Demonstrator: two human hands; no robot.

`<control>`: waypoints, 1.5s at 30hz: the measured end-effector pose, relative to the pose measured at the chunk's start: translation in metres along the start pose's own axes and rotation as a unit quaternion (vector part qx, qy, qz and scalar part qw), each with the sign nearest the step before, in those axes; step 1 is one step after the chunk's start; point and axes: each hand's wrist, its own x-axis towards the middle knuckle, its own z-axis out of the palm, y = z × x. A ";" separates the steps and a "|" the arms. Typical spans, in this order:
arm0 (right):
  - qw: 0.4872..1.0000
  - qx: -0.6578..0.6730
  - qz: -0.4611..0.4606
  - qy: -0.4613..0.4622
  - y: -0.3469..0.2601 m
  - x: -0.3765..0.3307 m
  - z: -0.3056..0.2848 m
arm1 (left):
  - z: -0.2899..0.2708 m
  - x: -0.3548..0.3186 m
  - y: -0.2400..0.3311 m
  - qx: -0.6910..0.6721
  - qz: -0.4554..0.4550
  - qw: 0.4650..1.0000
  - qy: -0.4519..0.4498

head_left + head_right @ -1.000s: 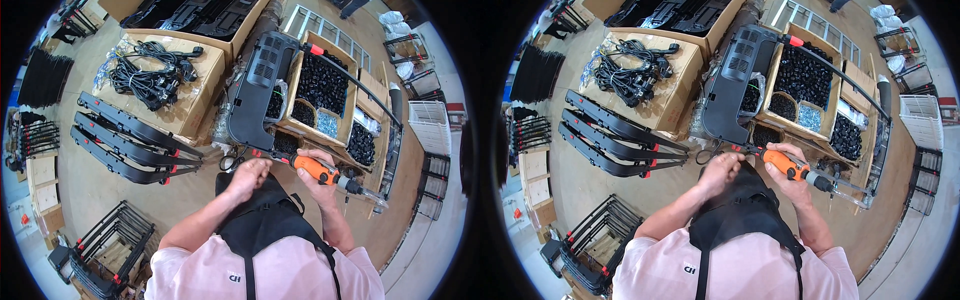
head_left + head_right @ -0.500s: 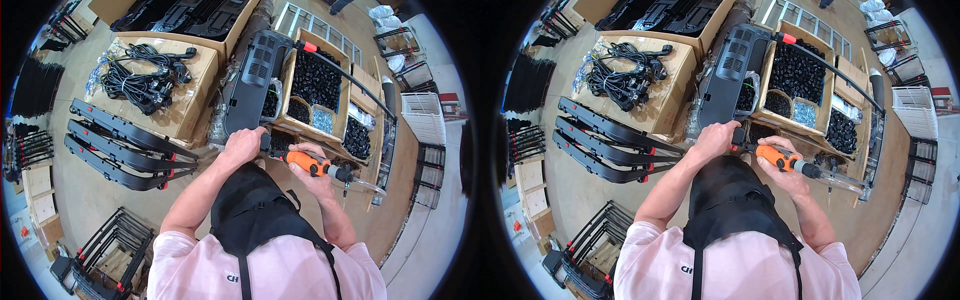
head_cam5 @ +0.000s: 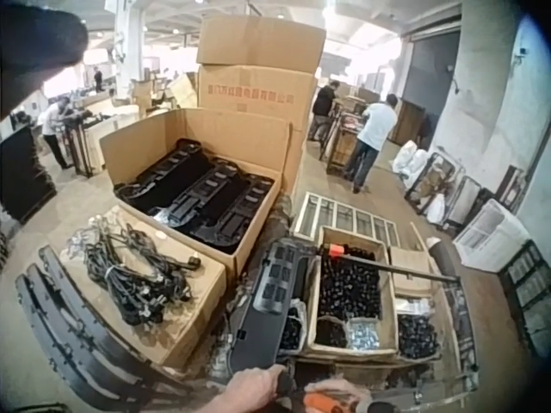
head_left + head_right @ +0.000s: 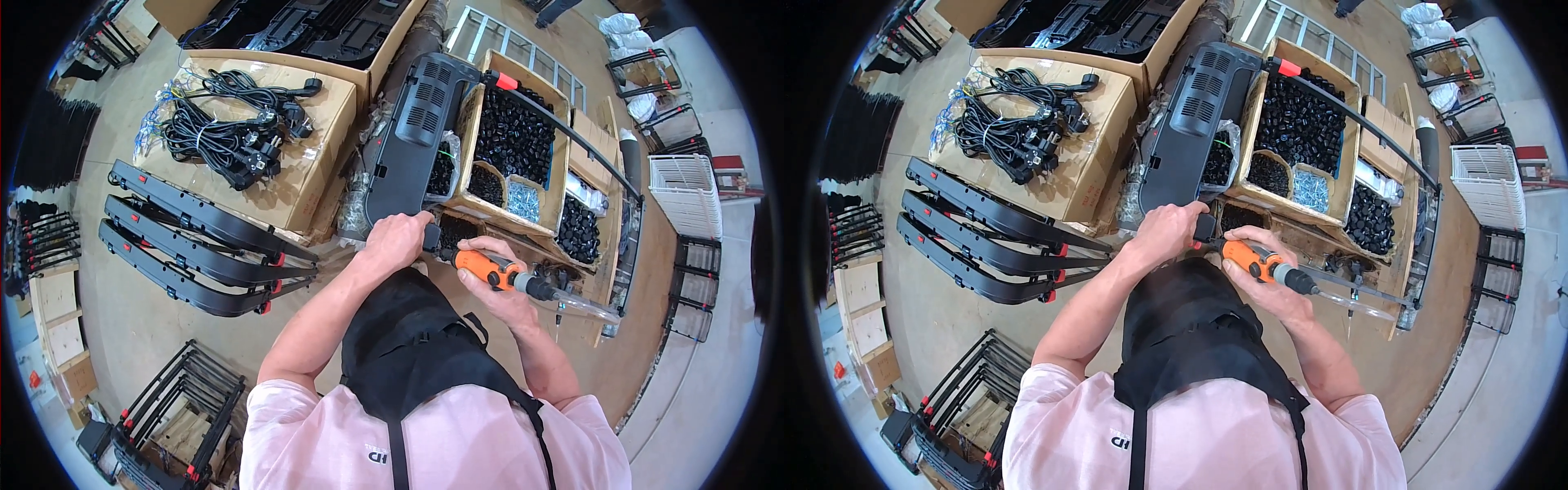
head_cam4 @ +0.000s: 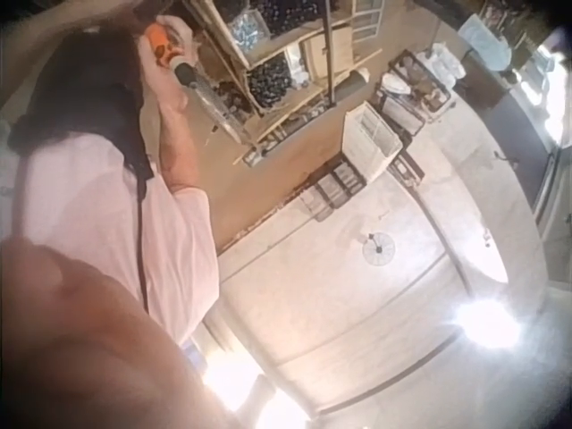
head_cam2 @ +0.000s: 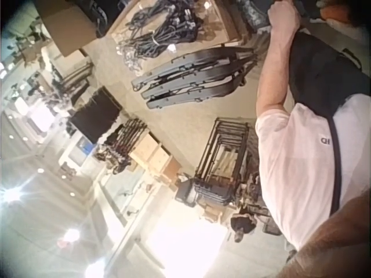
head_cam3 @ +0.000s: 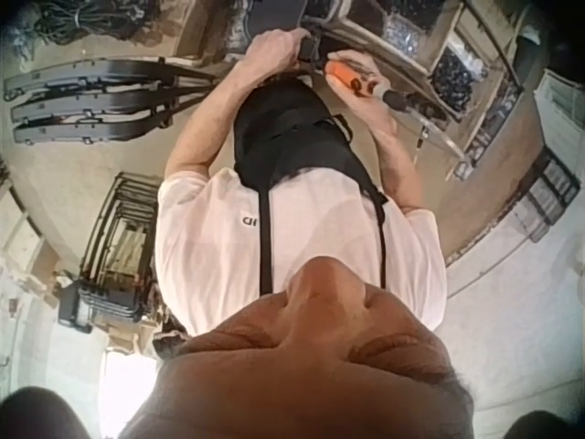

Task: Assemble a plastic housing component for a power tool by inserting components and securing them with screws using a pneumatic screwdriver.

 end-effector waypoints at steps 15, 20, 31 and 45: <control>0.997 0.002 -0.001 -0.074 -0.007 0.015 0.005 | 0.033 -0.063 0.002 -0.676 -0.267 0.681 0.090; 0.997 0.007 -0.009 -0.073 0.004 0.012 0.009 | 0.058 -0.086 0.003 -0.785 -0.252 0.561 0.068; 0.994 0.103 -0.020 -0.030 -0.017 0.008 0.010 | 0.074 -0.062 0.014 -0.873 -0.253 0.415 0.043; 0.992 0.107 -0.039 -0.052 -0.018 0.019 0.022 | 0.064 -0.068 0.007 -0.916 -0.235 0.319 0.062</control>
